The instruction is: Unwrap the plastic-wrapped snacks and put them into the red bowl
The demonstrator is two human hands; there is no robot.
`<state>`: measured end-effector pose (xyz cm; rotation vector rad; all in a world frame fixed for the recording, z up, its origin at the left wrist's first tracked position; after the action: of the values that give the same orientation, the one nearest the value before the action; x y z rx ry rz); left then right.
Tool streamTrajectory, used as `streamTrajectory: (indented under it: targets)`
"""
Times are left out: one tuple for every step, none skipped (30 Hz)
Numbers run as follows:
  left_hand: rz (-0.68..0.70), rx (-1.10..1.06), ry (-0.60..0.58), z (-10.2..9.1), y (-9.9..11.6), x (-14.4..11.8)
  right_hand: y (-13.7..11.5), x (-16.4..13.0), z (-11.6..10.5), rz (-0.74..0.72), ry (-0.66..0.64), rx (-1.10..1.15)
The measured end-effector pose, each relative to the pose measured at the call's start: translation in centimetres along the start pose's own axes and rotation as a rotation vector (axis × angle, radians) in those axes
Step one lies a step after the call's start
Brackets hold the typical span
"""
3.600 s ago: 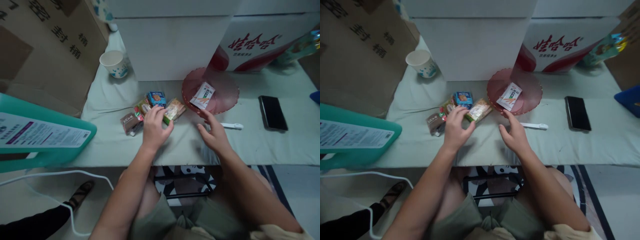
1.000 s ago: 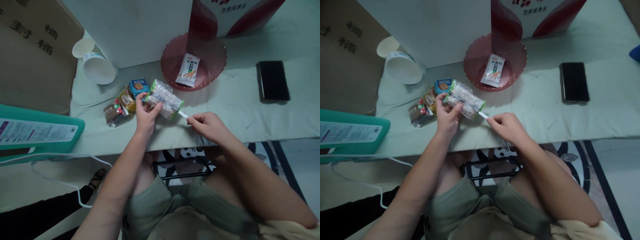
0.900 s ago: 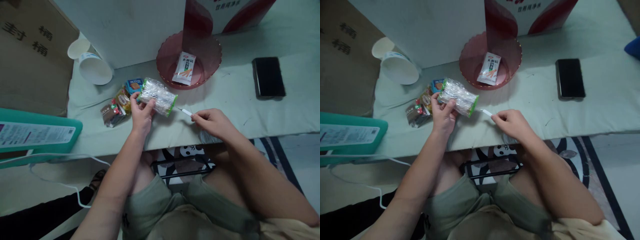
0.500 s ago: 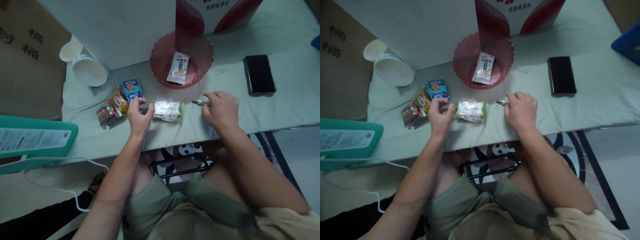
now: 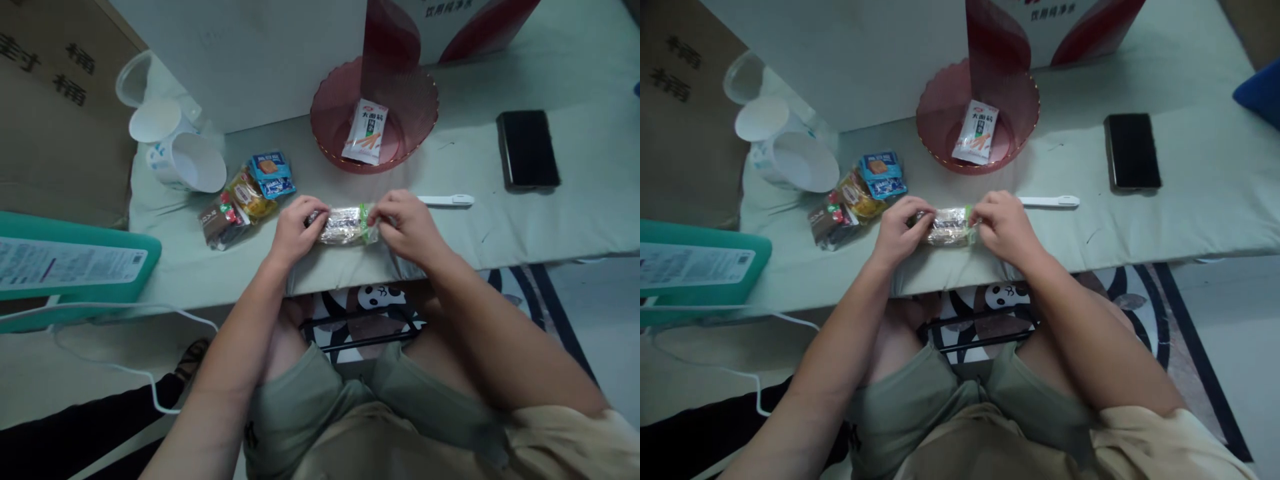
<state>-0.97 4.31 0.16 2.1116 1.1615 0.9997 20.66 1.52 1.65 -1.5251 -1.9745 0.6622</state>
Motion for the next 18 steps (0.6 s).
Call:
streamTrajectory:
  targets:
    - [-0.03, -0.073, 0.065, -0.3, -0.2, 0.0, 0.7, -0.2, -0.6, 0.016, 0.034, 0.015]
    - [-0.076, -0.169, 0.15, -0.6, -0.5, 0.0, 1.4, -0.4, -1.2, 0.039, 0.073, 0.029]
    - [-0.142, -0.283, 0.242, -0.9, -1.0, 0.0, 2.3, -0.6, -1.7, 0.068, 0.112, 0.038]
    - [-0.222, -0.406, 0.331, -1.2, -1.6, -0.1, 3.1, -0.7, -2.2, 0.102, 0.146, 0.039]
    - [-0.304, -0.526, 0.415, -1.4, -2.3, -0.2, 3.9, -0.8, -2.6, 0.138, 0.174, 0.028]
    - [-0.376, -0.628, 0.485, -1.6, -3.0, -0.3, 4.5, -0.9, -3.0, 0.173, 0.198, 0.006]
    - [-0.427, -0.7, 0.536, -1.9, -3.6, -0.4, 4.9, -1.1, -3.4, 0.202, 0.223, -0.019]
    - [-0.449, -0.739, 0.569, -2.1, -4.0, -0.5, 5.0, -1.2, -3.8, 0.222, 0.252, -0.042]
    - [-0.435, -0.742, 0.589, -2.5, -4.2, -0.5, 4.9, -1.3, -4.2, 0.228, 0.283, -0.059]
    - [-0.385, -0.711, 0.595, -2.9, -4.2, -0.5, 4.4, -1.4, -4.5, 0.216, 0.309, -0.068]
    - [-0.305, -0.648, 0.57, -3.3, -3.9, -0.4, 3.7, -1.5, -4.7, 0.185, 0.319, -0.072]
    - [-0.216, -0.554, 0.505, -3.5, -3.4, -0.4, 3.0, -1.6, -4.7, 0.136, 0.303, -0.079]
    - [-0.133, -0.436, 0.409, -3.6, -2.8, -0.4, 2.2, -1.6, -4.5, 0.078, 0.26, -0.093]
    - [-0.068, -0.305, 0.293, -3.5, -2.1, -0.4, 1.6, -1.6, -4.1, 0.024, 0.198, -0.119]
    - [-0.03, -0.175, 0.17, -3.3, -1.5, -0.6, 1.3, -1.6, -3.7, -0.015, 0.134, -0.152]
    - [-0.021, -0.061, 0.061, -3.1, -1.1, -0.7, 1.3, -1.6, -3.2, -0.032, 0.082, -0.184]
    - [-0.031, 0.027, -0.016, -3.0, -0.8, -0.9, 1.5, -1.5, -2.8, -0.026, 0.051, -0.206]
    - [-0.048, 0.078, -0.057, -3.0, -0.6, -1.0, 2.0, -1.5, -2.6, -0.003, 0.043, -0.212]
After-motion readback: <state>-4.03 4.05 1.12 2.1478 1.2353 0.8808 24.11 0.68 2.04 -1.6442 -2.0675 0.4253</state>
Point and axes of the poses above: each hand's wrist, its own x-axis towards the middle knuckle, its own z-axis out of the palm, y = z × x, the point moved 4 cm from there along x, towards the middle knuckle, and after that the axes turned 6 degrees about z, right-handed, at the moved point
